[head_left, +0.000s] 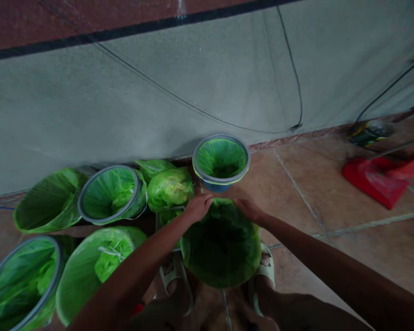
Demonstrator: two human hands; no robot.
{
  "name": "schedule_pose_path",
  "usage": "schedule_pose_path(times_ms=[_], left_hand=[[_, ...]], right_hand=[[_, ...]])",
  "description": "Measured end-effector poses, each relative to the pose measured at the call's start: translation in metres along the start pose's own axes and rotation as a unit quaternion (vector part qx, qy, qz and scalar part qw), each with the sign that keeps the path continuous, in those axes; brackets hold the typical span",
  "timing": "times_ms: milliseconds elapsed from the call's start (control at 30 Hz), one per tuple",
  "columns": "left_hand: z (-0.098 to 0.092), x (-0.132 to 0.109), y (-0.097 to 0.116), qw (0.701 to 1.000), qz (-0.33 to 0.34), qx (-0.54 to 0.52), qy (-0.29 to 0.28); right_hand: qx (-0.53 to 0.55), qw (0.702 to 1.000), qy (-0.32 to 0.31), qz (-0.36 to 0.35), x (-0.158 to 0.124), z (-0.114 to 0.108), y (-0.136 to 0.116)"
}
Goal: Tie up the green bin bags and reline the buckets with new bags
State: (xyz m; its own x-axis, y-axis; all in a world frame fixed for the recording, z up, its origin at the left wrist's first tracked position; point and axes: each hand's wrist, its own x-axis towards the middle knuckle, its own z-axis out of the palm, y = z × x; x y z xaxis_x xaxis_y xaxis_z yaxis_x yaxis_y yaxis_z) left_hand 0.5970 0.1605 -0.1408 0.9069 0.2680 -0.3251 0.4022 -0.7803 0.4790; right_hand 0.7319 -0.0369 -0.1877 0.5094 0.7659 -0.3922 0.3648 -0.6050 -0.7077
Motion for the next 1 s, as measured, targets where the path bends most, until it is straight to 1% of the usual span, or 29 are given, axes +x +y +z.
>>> schedule_pose_path(times_ms=[67,100,167,233,333,433,533,633,700,767,833,933,1000], left_hand=[[0.006,0.005,-0.002,0.999,0.011,-0.010,-0.029],[0.007,0.005,-0.005,0.999,0.016,-0.016,-0.034],[0.006,0.002,-0.014,0.999,0.025,-0.028,-0.028],[0.004,-0.002,-0.023,0.999,0.026,-0.027,-0.020],[0.004,-0.006,-0.027,0.999,0.016,0.002,-0.030],[0.004,-0.007,-0.024,0.998,-0.002,0.045,-0.045],[0.000,-0.006,-0.016,0.996,0.000,0.069,-0.054],[-0.004,-0.003,-0.004,0.997,0.042,0.053,-0.033],[-0.003,0.002,0.005,0.997,0.063,0.030,-0.015],[0.000,0.009,0.013,0.997,0.068,0.022,-0.010],[0.005,0.016,0.016,0.996,0.069,0.042,-0.023],[0.008,0.023,0.012,0.990,0.093,0.090,-0.053],[0.008,0.025,0.007,0.986,0.116,0.107,-0.061]], right_hand=[[0.003,1.000,-0.023,-0.011,-0.008,0.000,-0.007],[-0.010,0.999,-0.022,-0.024,-0.012,0.001,-0.010],[-0.056,0.997,0.005,-0.046,-0.020,0.006,-0.015],[-0.101,0.994,0.036,-0.035,-0.027,0.015,-0.018],[-0.150,0.987,0.053,0.012,-0.034,0.029,-0.018],[-0.183,0.981,0.042,0.044,-0.039,0.033,-0.020],[-0.185,0.981,0.044,0.046,-0.041,0.026,-0.024],[-0.139,0.987,0.083,-0.009,-0.036,0.014,-0.027],[-0.102,0.989,0.097,-0.051,-0.027,0.007,-0.028],[-0.083,0.991,0.086,-0.068,-0.017,0.005,-0.027],[-0.080,0.992,0.058,-0.073,-0.008,0.007,-0.025],[-0.090,0.993,0.019,-0.078,-0.003,0.015,-0.022],[-0.108,0.992,0.012,-0.069,-0.004,0.019,-0.021]])
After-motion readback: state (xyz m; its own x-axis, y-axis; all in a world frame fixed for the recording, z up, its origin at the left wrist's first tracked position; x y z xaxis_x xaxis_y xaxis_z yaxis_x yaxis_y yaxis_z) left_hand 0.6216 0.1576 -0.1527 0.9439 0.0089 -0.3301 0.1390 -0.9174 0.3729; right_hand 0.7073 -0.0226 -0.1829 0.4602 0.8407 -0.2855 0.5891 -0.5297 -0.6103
